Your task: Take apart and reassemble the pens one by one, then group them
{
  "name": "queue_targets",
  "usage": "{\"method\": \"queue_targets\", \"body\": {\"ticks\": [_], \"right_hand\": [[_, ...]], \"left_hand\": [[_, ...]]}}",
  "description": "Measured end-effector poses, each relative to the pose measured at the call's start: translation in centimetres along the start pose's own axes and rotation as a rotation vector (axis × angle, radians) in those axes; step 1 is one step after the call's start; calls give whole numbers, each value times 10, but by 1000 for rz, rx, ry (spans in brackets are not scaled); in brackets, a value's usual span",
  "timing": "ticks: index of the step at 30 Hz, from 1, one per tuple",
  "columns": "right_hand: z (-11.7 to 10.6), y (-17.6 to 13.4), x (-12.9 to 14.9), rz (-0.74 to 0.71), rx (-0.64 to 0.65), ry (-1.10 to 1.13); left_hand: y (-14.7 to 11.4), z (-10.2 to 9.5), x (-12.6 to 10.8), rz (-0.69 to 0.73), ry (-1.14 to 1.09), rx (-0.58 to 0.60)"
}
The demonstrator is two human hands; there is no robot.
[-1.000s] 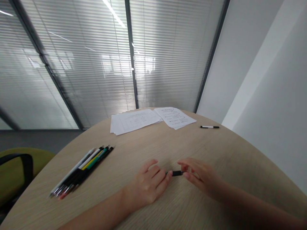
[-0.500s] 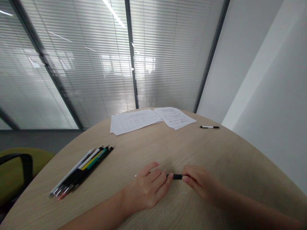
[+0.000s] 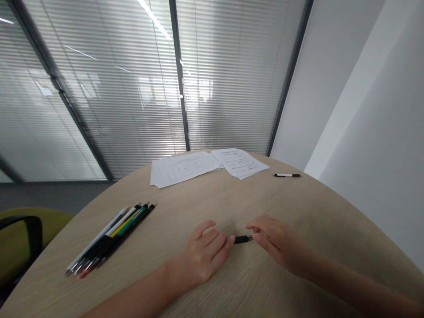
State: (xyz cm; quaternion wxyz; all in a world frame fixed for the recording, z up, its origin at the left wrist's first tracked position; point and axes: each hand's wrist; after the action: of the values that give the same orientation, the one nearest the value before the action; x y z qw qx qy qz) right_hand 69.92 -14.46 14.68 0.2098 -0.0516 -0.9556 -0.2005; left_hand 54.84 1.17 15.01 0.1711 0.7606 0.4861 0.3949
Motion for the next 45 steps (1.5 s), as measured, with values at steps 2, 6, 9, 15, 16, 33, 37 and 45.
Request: {"method": "queue_targets", "body": {"ticks": [2,6,9,15,16,33,37,45], "right_hand": [[-4,1,0,-161,-63,-216],[-2,1,0,-330,-50,-400],[4,0,0,-365,-32,-371],[8,-3,5,-240,13,-145],[8,-3,4,-229,9,-120],[11,-2,-9,-23,-271,69],[17,-1,-5,-128,-215,-47],[15,-5,4,-439,-193,-116]], "left_hand": [[-1,2,1,-19,7,-13],[0,3,1,-28,21,-54],[2,1,-1,-9,33,-31],[0,-1,-1,42,65,16],[-1,1,-1,28,66,22],[6,20,3,-1161,-1448,-70],[12,17,5,-1308,-1854,-153],[28,-13,12,-1363,-2169,-108]]}}
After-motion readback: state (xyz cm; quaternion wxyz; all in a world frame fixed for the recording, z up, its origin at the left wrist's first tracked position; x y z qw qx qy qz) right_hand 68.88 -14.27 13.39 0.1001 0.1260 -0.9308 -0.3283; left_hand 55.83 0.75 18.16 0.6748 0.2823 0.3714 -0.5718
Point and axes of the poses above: each hand's wrist, its own y-axis towards the middle knuckle, its own z-axis out of the palm, x = y × z, and after that the axes turned 4 degrees about y, right-handed
